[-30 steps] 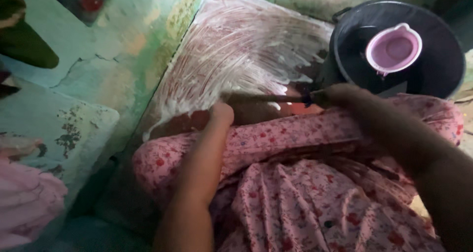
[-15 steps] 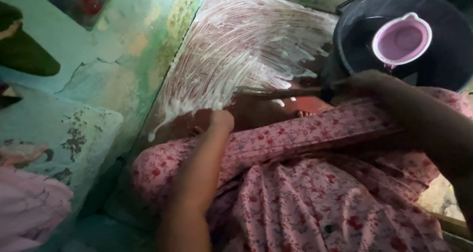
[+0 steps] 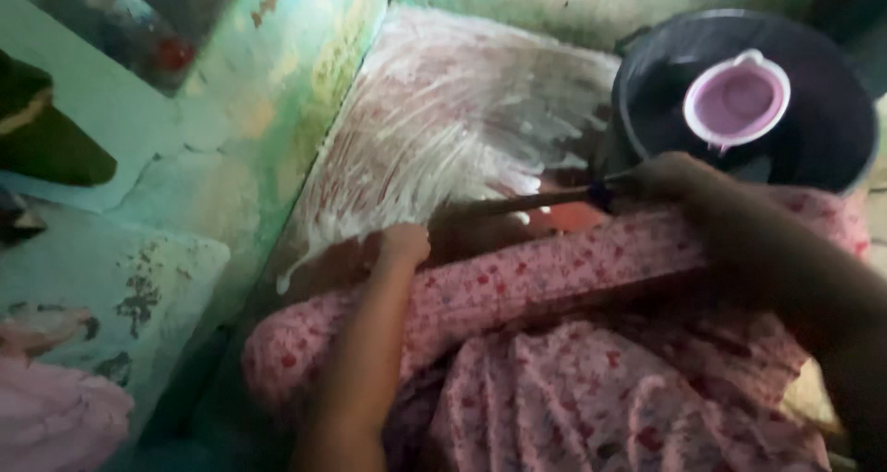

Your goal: The person sits on the floor and uses a brush to scrub a white paste into the floor surface. They repeatedly scrub the same corner area in circular and back-and-forth motions.

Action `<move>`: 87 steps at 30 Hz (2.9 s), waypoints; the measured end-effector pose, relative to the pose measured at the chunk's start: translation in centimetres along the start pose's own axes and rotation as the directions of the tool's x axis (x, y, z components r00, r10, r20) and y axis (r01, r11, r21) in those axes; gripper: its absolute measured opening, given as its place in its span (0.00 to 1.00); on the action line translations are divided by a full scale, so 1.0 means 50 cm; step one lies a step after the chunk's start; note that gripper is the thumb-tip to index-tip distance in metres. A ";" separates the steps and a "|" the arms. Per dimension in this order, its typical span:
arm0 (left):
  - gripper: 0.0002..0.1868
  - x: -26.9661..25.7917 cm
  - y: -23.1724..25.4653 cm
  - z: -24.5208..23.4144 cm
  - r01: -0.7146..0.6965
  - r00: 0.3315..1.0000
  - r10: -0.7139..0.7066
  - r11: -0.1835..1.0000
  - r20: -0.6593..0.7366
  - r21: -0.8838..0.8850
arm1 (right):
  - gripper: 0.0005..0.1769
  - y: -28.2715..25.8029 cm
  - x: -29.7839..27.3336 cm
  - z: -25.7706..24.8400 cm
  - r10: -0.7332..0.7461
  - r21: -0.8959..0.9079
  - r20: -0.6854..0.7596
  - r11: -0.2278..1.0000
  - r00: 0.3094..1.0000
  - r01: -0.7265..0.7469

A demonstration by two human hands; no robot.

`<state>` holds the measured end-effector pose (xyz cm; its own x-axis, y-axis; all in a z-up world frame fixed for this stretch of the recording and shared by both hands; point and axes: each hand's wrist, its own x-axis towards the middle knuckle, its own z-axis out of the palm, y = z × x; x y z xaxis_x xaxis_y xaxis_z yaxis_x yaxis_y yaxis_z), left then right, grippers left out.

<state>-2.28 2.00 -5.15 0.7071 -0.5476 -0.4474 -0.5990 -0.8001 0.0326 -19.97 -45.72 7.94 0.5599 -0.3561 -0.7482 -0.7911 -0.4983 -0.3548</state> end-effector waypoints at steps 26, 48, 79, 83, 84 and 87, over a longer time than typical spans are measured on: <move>0.19 -0.039 -0.033 -0.052 0.161 0.983 -0.177 0.959 -0.051 -0.234 | 0.31 -0.061 0.247 0.233 -0.771 -0.853 0.344 -0.018 0.536 0.522; 0.17 0.044 -0.018 0.009 0.049 0.998 -0.038 0.964 0.048 -0.262 | 0.24 -0.193 0.236 0.344 -0.569 -0.114 0.048 0.813 0.821 0.571; 0.18 -0.040 -0.041 0.042 0.212 0.950 -0.094 0.893 0.297 -0.397 | 0.38 -0.302 0.431 0.344 -0.456 -0.294 -0.245 0.876 0.855 0.383; 0.18 -0.047 -0.039 0.028 0.226 0.956 -0.126 0.891 0.265 -0.393 | 0.36 -0.259 0.398 0.380 -0.412 -0.286 -0.045 0.878 0.910 0.383; 0.18 -0.045 -0.040 0.023 0.226 0.953 -0.121 0.894 0.278 -0.386 | 0.35 -0.244 0.395 0.363 -0.373 -0.306 -0.025 0.886 0.928 0.348; 0.18 -0.060 -0.034 0.026 0.238 0.940 -0.108 0.888 0.324 -0.393 | 0.35 -0.201 0.390 0.328 -0.288 -0.428 -0.140 0.880 0.947 0.205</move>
<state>-3.90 5.32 -5.02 0.6076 -0.3486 -0.7137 -0.2162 -0.9372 0.2737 -5.15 -34.68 -12.26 0.7929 -0.3042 -0.5279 -0.4763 -0.8498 -0.2256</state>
